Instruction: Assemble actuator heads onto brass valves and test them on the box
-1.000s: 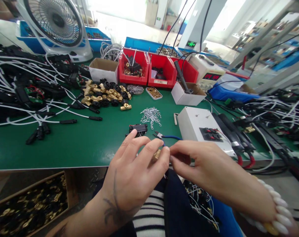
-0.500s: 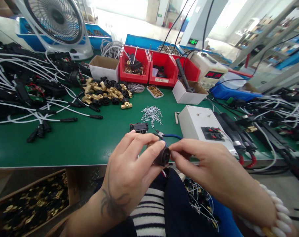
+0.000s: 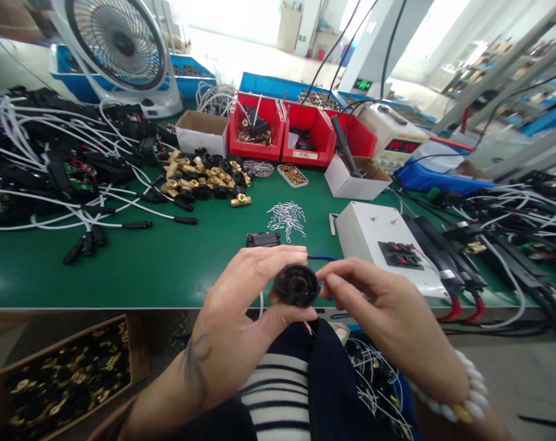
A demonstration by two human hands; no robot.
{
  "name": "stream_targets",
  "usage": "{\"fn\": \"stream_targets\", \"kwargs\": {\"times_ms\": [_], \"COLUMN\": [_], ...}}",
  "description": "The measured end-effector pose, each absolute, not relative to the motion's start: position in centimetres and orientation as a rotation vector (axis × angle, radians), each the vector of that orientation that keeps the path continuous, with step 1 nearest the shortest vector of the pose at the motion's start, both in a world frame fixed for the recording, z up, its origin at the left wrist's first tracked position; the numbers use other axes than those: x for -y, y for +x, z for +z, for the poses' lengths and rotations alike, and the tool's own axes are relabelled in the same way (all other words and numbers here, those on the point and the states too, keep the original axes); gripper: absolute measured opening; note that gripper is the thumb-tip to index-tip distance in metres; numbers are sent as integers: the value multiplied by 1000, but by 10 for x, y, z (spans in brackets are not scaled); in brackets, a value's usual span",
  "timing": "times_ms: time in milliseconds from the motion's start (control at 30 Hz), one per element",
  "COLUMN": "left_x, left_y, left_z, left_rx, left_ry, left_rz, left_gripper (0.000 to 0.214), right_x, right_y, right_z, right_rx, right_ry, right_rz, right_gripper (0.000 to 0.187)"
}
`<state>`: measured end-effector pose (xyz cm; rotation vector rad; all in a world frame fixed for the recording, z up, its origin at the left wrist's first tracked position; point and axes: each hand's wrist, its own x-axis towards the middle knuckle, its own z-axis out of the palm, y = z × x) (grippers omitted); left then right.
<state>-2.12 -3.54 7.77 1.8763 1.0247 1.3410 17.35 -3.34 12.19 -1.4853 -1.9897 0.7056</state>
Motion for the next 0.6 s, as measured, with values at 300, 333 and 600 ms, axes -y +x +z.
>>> {"fn": "stream_targets", "kwargs": {"times_ms": [300, 333, 600], "left_x": [33, 32, 4], "left_y": [-19, -18, -10], "left_z": [70, 68, 51], "left_rx": [-733, -702, -1172], "left_ry": [1638, 1609, 1952], "left_rz": [1216, 1187, 1032], "left_gripper": [36, 37, 53], "right_x": [45, 47, 52], "right_y": [166, 163, 160], "right_z": [72, 64, 38], "right_rx": [1401, 1282, 978], "right_ry": [-981, -856, -688], "right_rz": [1385, 1540, 1635], "right_gripper": [34, 39, 33]}}
